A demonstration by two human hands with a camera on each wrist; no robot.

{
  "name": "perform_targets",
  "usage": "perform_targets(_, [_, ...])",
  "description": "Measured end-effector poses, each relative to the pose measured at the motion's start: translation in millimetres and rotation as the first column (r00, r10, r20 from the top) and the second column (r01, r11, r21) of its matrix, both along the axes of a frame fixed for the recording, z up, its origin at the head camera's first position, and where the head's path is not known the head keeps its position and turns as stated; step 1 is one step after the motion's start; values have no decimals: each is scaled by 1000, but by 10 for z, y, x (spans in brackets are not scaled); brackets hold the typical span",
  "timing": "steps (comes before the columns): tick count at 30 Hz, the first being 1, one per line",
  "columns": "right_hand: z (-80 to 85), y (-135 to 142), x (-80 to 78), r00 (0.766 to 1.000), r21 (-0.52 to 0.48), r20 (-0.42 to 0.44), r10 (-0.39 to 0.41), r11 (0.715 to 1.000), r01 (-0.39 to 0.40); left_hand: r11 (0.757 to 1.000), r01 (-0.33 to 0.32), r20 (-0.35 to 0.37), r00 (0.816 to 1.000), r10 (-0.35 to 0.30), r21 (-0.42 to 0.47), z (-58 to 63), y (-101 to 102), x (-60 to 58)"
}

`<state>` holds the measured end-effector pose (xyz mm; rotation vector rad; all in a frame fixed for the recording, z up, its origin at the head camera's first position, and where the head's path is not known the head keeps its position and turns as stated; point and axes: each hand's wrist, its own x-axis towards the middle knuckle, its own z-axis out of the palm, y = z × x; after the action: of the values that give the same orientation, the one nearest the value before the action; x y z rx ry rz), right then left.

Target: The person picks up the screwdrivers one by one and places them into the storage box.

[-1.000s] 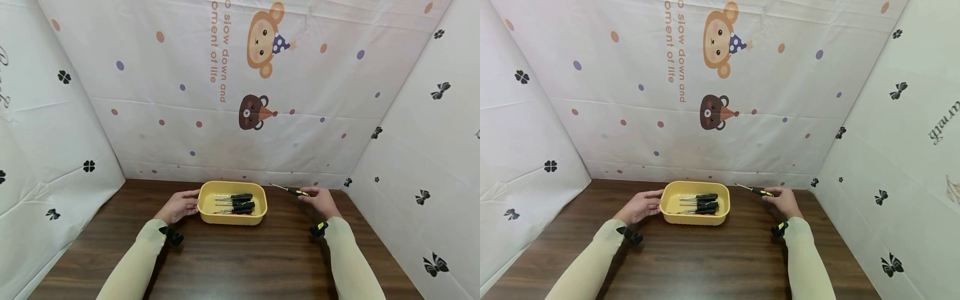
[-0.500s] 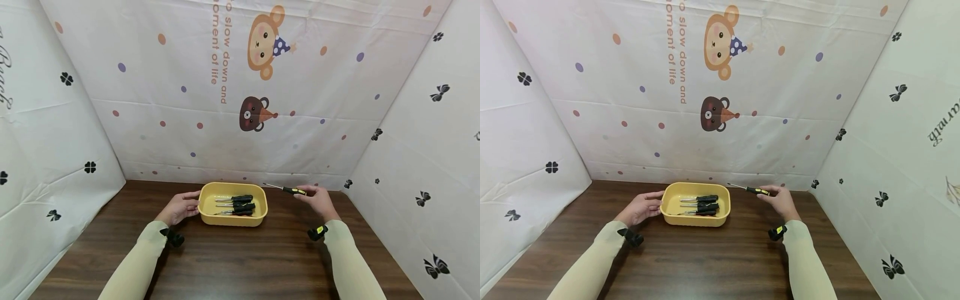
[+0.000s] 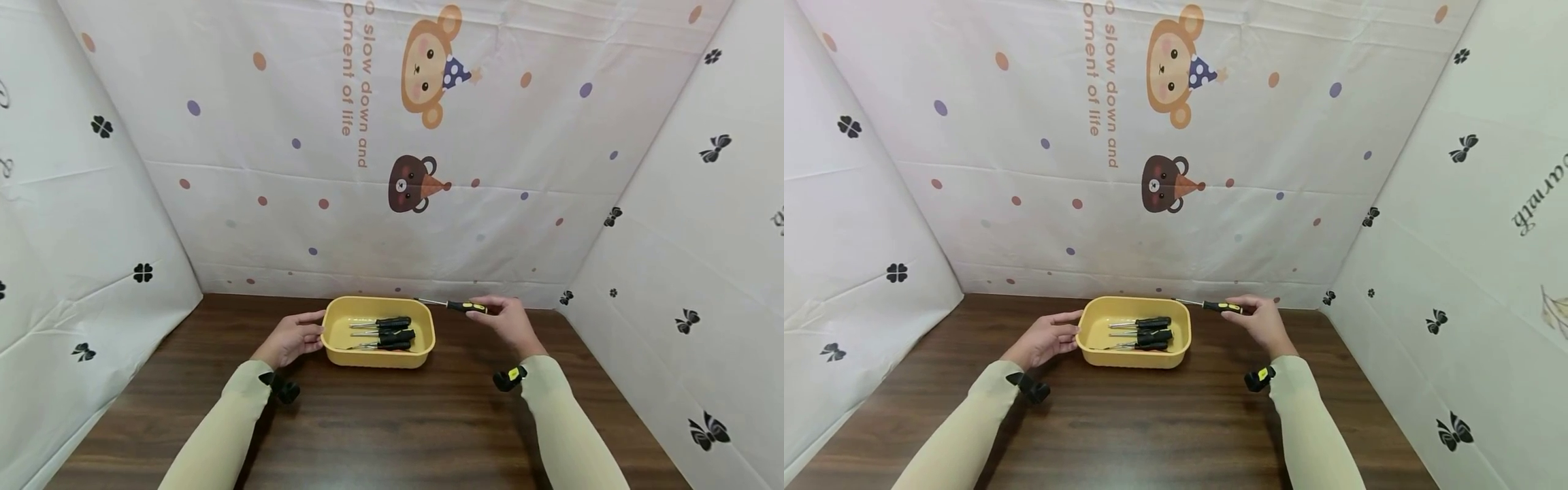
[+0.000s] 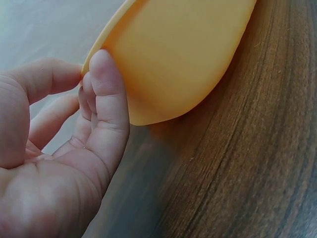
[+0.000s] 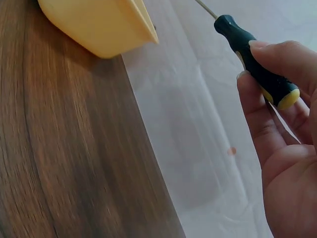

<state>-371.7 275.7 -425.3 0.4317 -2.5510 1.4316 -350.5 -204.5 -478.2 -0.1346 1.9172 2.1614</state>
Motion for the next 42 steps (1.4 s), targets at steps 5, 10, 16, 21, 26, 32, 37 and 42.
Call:
perform_targets(5, [-9,-108,-13,1000,-21,8,12,1000,-12,1000,3,-5,1000,-3,3,10,-14,7])
perform_targets(10, [-46,-209,-17,999,-42,13,38,998,-37,1000,8,-2,1000,-8,2,6,-17,10])
perform_targets(16, [-37,-334,-17,999,-64,36,32,997,-30,1000,9,-12,1000,-10,-13,1,-3,6])
perform_targets(21, [-16,-451,-23,999,-74,25,44,996,-42,1000,0,-8,1000,0,-16,12,3,7])
perform_targets(26, [-15,-583,-37,997,-98,49,54,994,-49,1000,-5,0,1000,5,0,10,-3,14])
perform_targets(32, [-2,-739,-40,995,-87,58,83,993,-77,1000,-9,-2,1000,9,5,-1,-6,18])
perform_targets(37, [13,-863,-39,994,-25,49,95,995,-93,1000,-3,-9,1000,4,16,-11,-13,13])
perform_targets(42, [16,-968,-65,992,-8,51,119,993,-119,1000,-2,-9,1000,2,20,-21,-12,11])
